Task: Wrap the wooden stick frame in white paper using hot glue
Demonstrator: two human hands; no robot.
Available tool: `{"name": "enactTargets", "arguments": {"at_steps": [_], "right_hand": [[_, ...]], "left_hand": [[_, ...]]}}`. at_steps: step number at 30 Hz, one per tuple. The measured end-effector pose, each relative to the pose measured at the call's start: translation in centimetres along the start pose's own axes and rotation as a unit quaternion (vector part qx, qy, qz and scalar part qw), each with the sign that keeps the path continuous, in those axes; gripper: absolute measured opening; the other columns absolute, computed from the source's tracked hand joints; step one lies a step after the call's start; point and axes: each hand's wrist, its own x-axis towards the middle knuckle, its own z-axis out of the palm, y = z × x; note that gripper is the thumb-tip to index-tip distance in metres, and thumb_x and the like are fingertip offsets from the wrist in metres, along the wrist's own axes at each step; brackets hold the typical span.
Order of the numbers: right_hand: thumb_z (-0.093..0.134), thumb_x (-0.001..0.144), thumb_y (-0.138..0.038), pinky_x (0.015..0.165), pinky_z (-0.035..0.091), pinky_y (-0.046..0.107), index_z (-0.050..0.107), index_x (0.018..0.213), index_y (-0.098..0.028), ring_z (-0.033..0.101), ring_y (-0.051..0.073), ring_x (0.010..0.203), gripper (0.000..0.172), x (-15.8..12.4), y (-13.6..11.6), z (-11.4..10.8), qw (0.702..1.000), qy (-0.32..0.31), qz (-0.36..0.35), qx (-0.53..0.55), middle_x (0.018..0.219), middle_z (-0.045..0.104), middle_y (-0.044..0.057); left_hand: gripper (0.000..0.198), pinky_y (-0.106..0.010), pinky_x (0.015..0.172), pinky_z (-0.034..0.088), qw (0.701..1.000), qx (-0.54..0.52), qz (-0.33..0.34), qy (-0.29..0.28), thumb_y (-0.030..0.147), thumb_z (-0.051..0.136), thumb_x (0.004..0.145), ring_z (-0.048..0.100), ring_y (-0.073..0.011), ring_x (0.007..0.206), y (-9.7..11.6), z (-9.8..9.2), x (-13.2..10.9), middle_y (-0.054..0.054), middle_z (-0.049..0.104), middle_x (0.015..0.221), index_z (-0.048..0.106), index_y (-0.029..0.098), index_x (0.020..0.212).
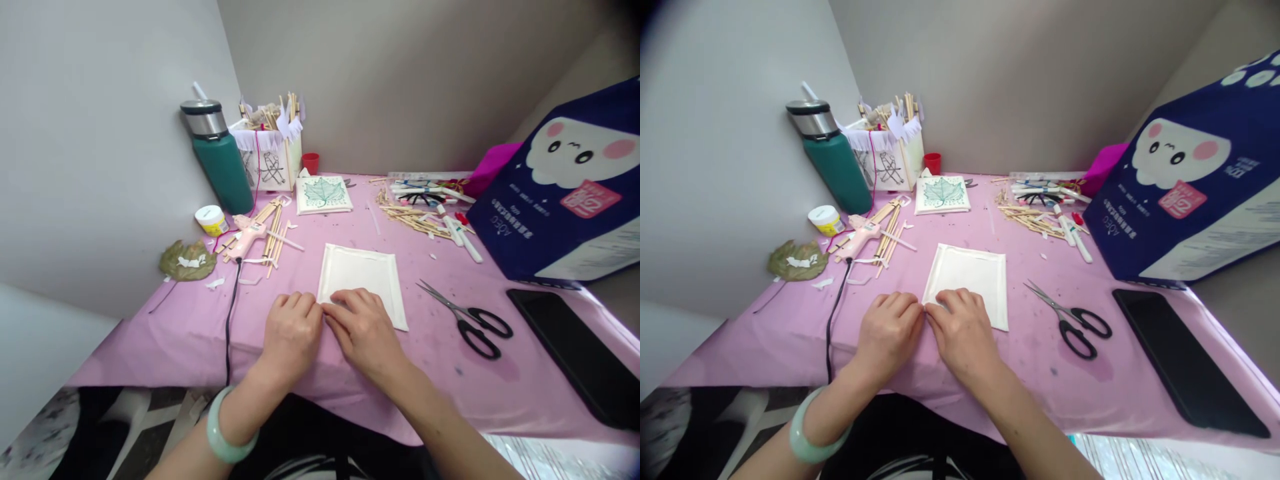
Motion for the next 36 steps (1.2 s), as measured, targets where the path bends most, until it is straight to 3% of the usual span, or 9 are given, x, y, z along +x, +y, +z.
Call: {"name": "enactTargets", "arguments": {"at_steps": [4, 8, 16, 20, 23, 26, 29, 33, 36], "right_hand": [[0.055, 0.088, -0.019, 0.084, 0.040, 0.037, 0.064, 0.107, -0.016, 0.051, 0.021, 0.094, 0.021, 0.0, 0.1, 0.1, 0.999, 0.003, 0.010, 0.038, 0.103, 0.062, 0.008], [0.054, 0.090, -0.025, 0.084, 0.040, 0.039, 0.065, 0.109, -0.021, 0.048, 0.023, 0.095, 0.022, 0.0, -0.1, 0.2, 1.000, -0.014, 0.008, 0.002, 0.105, 0.060, 0.008], [0.049, 0.093, -0.032, 0.078, 0.039, 0.041, 0.065, 0.100, -0.022, 0.049, 0.024, 0.092, 0.020, 0.5, -0.6, 0.1, 0.996, -0.037, -0.002, -0.080, 0.104, 0.062, 0.007], [0.053, 0.090, -0.031, 0.084, 0.042, 0.041, 0.063, 0.108, -0.021, 0.052, 0.024, 0.097, 0.023, 0.2, -0.2, 0.0, 0.999, -0.018, 0.002, -0.028, 0.109, 0.061, 0.008], [0.053, 0.090, -0.032, 0.093, 0.042, 0.041, 0.057, 0.118, -0.016, 0.051, 0.024, 0.110, 0.032, -0.3, 0.3, -0.5, 0.999, 0.044, 0.009, 0.009, 0.120, 0.058, 0.012], [0.048, 0.092, -0.032, 0.105, 0.033, 0.048, 0.049, 0.129, -0.011, 0.039, 0.028, 0.129, 0.042, -0.7, -0.1, -0.9, 0.994, 0.099, 0.003, -0.053, 0.138, 0.047, 0.016], [0.047, 0.093, -0.036, 0.110, 0.026, 0.051, 0.046, 0.133, -0.009, 0.032, 0.029, 0.136, 0.049, -0.8, -1.0, -0.7, 0.994, 0.044, -0.030, -0.096, 0.142, 0.044, 0.017], [0.049, 0.092, -0.043, 0.109, 0.028, 0.052, 0.053, 0.129, -0.011, 0.042, 0.028, 0.131, 0.049, -0.5, -1.6, 0.0, 0.993, -0.063, -0.046, -0.091, 0.136, 0.052, 0.015], [0.045, 0.093, -0.041, 0.110, 0.028, 0.052, 0.045, 0.135, -0.006, 0.034, 0.028, 0.136, 0.054, -0.4, -1.1, 0.0, 0.993, -0.019, -0.021, -0.112, 0.142, 0.044, 0.017]], "left_hand": [[0.015, -0.034, 0.066, 0.037, 0.999, -0.024, 0.025, 0.015, 0.013, 0.050, 0.088, 0.052, -0.0189, 0.072, -0.8, 0.1, -0.5, -0.004, 0.064, 0.081, 0.063, 0.017, 0.082], [0.014, -0.032, 0.063, 0.037, 0.998, -0.033, 0.034, 0.036, 0.013, 0.052, 0.088, 0.052, -0.0180, 0.071, -1.1, 0.2, -0.6, -0.003, 0.065, 0.079, 0.064, 0.018, 0.085], [0.013, -0.034, 0.060, 0.038, 0.997, -0.013, 0.081, 0.012, 0.014, 0.052, 0.086, 0.053, -0.0187, 0.070, -1.5, 0.5, -0.3, -0.004, 0.065, 0.077, 0.065, 0.017, 0.087], [0.015, -0.034, 0.061, 0.042, 0.997, -0.020, 0.080, 0.005, 0.017, 0.052, 0.087, 0.056, -0.0193, 0.072, -1.6, 0.1, -0.5, -0.005, 0.066, 0.080, 0.066, 0.018, 0.095], [0.020, -0.031, 0.071, 0.048, 0.991, -0.124, 0.036, 0.035, 0.019, 0.052, 0.089, 0.060, -0.0175, 0.082, -2.6, -0.7, -0.8, -0.006, 0.068, 0.092, 0.065, 0.020, 0.103], [0.022, -0.028, 0.080, 0.049, 0.973, -0.189, -0.057, 0.117, 0.016, 0.049, 0.089, 0.063, -0.0163, 0.090, -4.4, -1.5, -0.9, -0.006, 0.069, 0.098, 0.066, 0.019, 0.103], [0.020, -0.028, 0.079, 0.050, 0.964, -0.187, -0.118, 0.151, 0.017, 0.050, 0.088, 0.064, -0.0166, 0.089, -5.9, -2.0, -0.6, -0.005, 0.070, 0.096, 0.068, 0.019, 0.097], [0.022, -0.031, 0.084, 0.048, 0.972, -0.145, -0.142, 0.121, 0.019, 0.049, 0.088, 0.062, -0.0182, 0.094, -6.9, -2.0, 0.3, -0.005, 0.069, 0.100, 0.068, 0.020, 0.099], [0.022, -0.039, 0.086, 0.046, 0.979, -0.038, -0.171, 0.104, 0.021, 0.052, 0.085, 0.059, -0.0239, 0.096, -8.3, -1.6, 1.1, -0.008, 0.067, 0.100, 0.068, 0.018, 0.100]]}}
